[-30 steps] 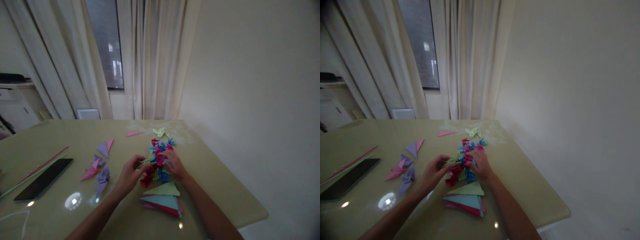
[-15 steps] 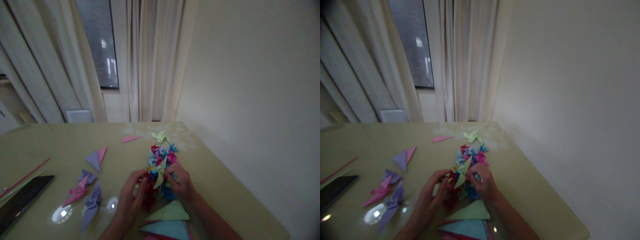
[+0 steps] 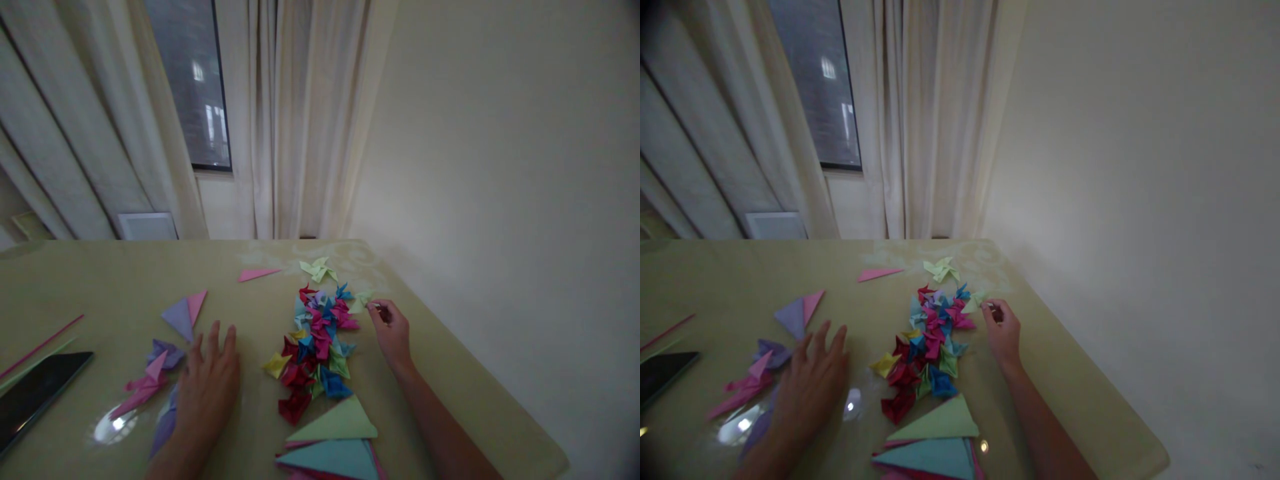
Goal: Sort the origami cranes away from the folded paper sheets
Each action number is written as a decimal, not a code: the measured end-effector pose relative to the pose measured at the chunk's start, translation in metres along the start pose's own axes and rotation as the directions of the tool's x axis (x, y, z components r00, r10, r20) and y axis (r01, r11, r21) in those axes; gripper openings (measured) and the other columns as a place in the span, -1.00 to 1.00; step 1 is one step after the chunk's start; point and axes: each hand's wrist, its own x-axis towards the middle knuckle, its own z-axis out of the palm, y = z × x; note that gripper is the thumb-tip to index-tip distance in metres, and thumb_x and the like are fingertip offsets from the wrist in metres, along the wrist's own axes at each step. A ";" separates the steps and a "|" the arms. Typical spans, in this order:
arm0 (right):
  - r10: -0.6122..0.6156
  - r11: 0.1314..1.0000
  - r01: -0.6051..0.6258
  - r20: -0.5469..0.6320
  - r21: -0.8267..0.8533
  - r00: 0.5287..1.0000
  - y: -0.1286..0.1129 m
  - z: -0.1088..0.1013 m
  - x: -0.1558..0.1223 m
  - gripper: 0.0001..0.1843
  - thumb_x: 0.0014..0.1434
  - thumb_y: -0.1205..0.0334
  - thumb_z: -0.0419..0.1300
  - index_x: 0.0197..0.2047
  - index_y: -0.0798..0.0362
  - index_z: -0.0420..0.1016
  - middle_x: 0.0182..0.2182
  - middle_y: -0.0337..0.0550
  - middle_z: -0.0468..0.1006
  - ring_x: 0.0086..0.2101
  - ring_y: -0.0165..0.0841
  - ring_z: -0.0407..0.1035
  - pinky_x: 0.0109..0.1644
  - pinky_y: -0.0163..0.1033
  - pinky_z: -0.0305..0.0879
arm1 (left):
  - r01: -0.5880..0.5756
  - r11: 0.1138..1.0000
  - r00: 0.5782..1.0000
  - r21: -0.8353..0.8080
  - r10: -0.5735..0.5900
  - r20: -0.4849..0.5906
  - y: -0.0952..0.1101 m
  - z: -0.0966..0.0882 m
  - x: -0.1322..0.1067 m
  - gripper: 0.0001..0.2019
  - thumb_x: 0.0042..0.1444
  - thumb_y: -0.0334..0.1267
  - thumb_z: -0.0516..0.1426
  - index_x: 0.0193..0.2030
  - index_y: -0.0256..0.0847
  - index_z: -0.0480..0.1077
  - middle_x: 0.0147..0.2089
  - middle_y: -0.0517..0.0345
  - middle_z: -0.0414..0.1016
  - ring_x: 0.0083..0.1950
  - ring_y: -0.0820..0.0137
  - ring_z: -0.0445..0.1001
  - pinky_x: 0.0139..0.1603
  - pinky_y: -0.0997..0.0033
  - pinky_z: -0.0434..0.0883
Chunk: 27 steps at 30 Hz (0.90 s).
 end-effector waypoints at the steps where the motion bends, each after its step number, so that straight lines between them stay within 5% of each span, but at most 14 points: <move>1: 0.014 1.000 -0.014 -0.001 -0.008 1.000 0.001 0.000 0.001 -0.53 0.18 -0.20 0.34 -0.21 0.09 0.63 -0.39 -0.09 0.62 -0.42 -0.27 0.45 -0.35 -0.24 0.35 | -0.027 1.000 0.999 -0.007 0.027 0.028 0.002 0.001 0.002 -0.46 0.37 -0.42 -0.03 0.46 -0.26 0.34 0.55 -0.27 0.18 0.47 -0.18 0.23 0.19 -0.14 0.50; 6: 0.053 0.997 -0.051 0.031 -0.059 0.998 0.009 -0.001 0.006 -0.48 0.15 -0.24 0.27 -0.24 0.11 0.66 -0.35 0.00 0.67 -0.38 -0.21 0.48 -0.29 -0.19 0.38 | -0.170 0.985 0.985 -0.038 0.170 0.023 0.011 -0.002 0.005 -0.33 0.25 -0.60 -0.04 0.47 -0.17 0.33 0.52 -0.11 0.28 0.41 0.08 0.34 0.33 0.02 0.42; 9: 0.076 0.994 -0.070 0.071 -0.080 0.995 0.014 -0.001 0.008 -0.41 0.13 -0.26 0.25 -0.19 0.15 0.70 -0.35 0.03 0.69 -0.39 -0.19 0.48 -0.27 -0.14 0.40 | -0.051 0.999 0.997 0.018 0.052 -0.055 0.014 -0.009 -0.001 -0.45 0.38 -0.43 -0.06 0.46 -0.17 0.34 0.52 -0.19 0.26 0.45 -0.09 0.27 0.34 -0.33 0.32; 12: 0.076 0.994 -0.073 0.043 -0.084 0.996 0.016 -0.002 0.008 -0.34 0.14 -0.26 0.25 -0.05 0.19 0.70 -0.34 0.03 0.68 -0.43 -0.22 0.44 -0.31 -0.14 0.38 | 0.035 0.997 0.999 0.064 -0.036 0.013 0.017 -0.013 -0.007 -0.48 0.43 -0.38 -0.10 0.45 -0.18 0.35 0.49 -0.29 0.30 0.39 -0.21 0.32 0.22 -0.56 0.31; 16: 0.029 0.999 -0.029 -0.004 -0.031 1.000 0.013 -0.001 0.005 -0.38 0.19 -0.22 0.23 0.00 0.17 0.67 -0.29 0.02 0.68 -0.38 -0.22 0.46 -0.29 -0.16 0.39 | -0.063 0.998 0.981 0.015 0.059 0.183 0.023 -0.014 -0.004 -0.39 0.35 -0.54 -0.12 0.48 -0.18 0.29 0.49 -0.24 0.30 0.31 -0.07 0.41 0.10 -0.16 0.51; 20: -0.003 1.000 0.003 0.029 0.011 1.000 0.009 0.005 -0.003 -0.46 0.21 -0.20 0.23 -0.11 0.14 0.65 -0.28 0.01 0.68 -0.34 -0.21 0.49 -0.23 -0.16 0.43 | -0.215 0.970 0.967 -0.117 0.228 0.115 0.027 -0.011 0.000 -0.33 0.28 -0.61 -0.04 0.46 -0.07 0.32 0.47 -0.05 0.35 0.34 0.13 0.40 0.26 0.09 0.45; 25: -0.057 0.998 0.057 0.055 -0.007 0.997 -0.001 0.009 -0.013 -0.47 0.24 -0.23 0.22 -0.17 0.12 0.64 -0.35 -0.05 0.66 -0.34 -0.21 0.48 -0.26 -0.20 0.40 | -0.096 0.993 0.988 -0.070 0.087 -0.129 0.028 -0.012 -0.005 -0.49 0.40 -0.38 -0.01 0.44 -0.16 0.35 0.51 -0.14 0.30 0.43 -0.05 0.29 0.45 -0.37 0.14; 27: -0.084 0.995 0.087 0.086 -0.037 0.993 -0.007 0.009 -0.017 -0.48 0.28 -0.23 0.20 -0.18 0.11 0.64 -0.41 -0.12 0.62 -0.40 -0.26 0.43 -0.33 -0.24 0.34 | -0.009 0.998 0.991 -0.064 0.000 -0.130 0.026 -0.014 -0.007 -0.51 0.43 -0.30 -0.01 0.44 -0.23 0.35 0.52 -0.22 0.27 0.43 -0.14 0.27 0.38 -0.49 0.18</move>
